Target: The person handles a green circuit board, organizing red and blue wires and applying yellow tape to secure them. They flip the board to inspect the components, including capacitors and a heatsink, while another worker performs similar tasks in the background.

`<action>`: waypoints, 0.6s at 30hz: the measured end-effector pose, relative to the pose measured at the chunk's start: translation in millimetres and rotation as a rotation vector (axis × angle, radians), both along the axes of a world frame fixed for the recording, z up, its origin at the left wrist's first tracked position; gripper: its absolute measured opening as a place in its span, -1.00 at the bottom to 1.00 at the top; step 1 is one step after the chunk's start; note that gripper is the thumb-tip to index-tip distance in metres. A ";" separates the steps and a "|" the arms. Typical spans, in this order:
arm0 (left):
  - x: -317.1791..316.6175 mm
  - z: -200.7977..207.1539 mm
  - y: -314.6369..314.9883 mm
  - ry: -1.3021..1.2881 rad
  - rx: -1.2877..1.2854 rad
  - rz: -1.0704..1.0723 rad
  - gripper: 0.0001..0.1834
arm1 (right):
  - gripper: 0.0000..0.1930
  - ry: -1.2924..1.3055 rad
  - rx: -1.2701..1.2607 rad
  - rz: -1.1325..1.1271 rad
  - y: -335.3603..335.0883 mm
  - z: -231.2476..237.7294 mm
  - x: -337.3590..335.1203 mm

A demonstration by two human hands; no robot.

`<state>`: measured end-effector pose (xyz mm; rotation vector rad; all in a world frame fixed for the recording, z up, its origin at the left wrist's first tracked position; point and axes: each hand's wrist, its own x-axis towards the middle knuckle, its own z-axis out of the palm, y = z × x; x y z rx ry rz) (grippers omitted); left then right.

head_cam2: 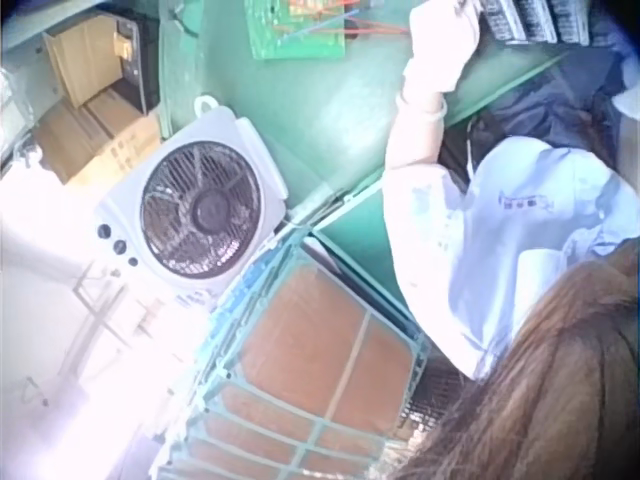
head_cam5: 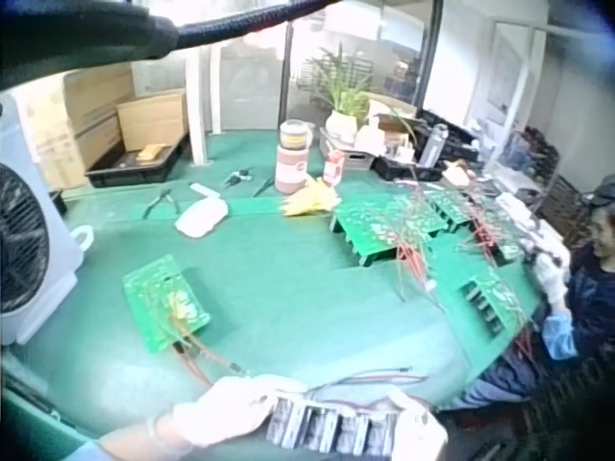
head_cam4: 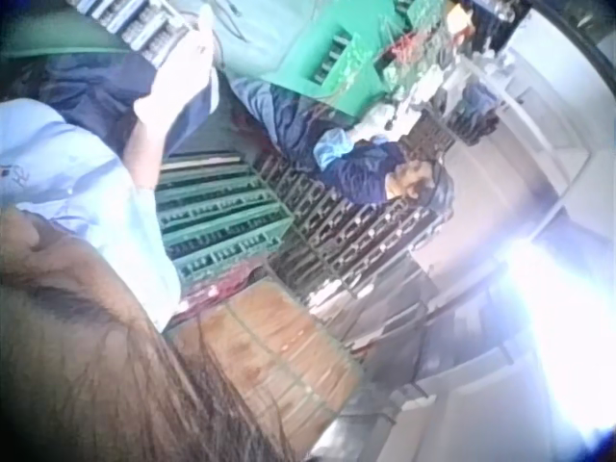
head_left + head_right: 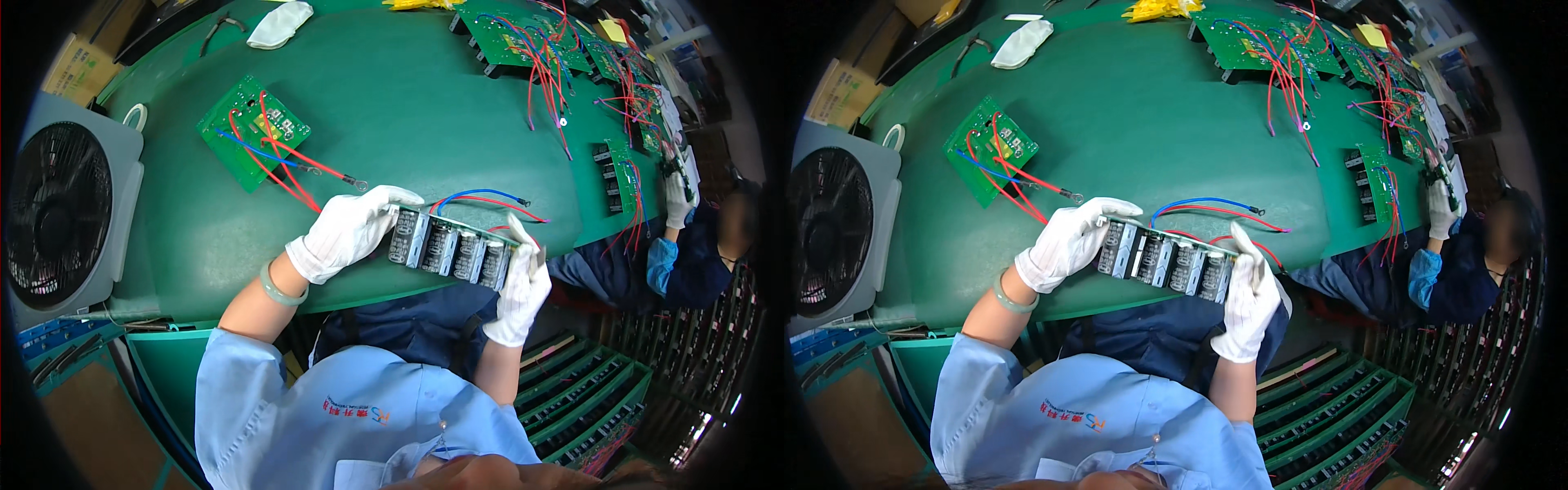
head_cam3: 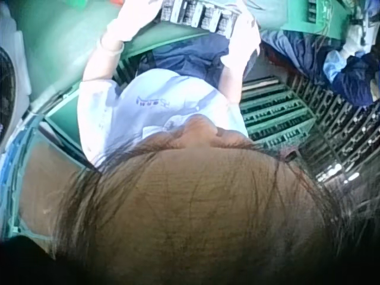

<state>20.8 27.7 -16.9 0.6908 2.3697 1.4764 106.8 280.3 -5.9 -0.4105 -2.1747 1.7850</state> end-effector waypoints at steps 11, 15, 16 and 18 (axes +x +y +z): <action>-3.4 -41.5 2.1 -0.108 0.254 0.106 -0.76 | -0.42 -0.201 -0.434 0.048 4.0 -19.7 -17.7; -4.2 -44.4 4.0 -0.029 0.263 0.106 -0.73 | -0.41 -0.213 -0.392 0.054 5.9 -23.2 -15.9; -4.3 -46.3 4.0 -0.023 0.272 0.106 -0.71 | -0.41 -0.216 -0.394 0.047 5.0 -22.2 -16.5; -4.2 -48.8 3.0 -0.011 0.292 0.107 -0.69 | -0.48 -0.203 -0.410 0.032 4.7 -22.7 -15.9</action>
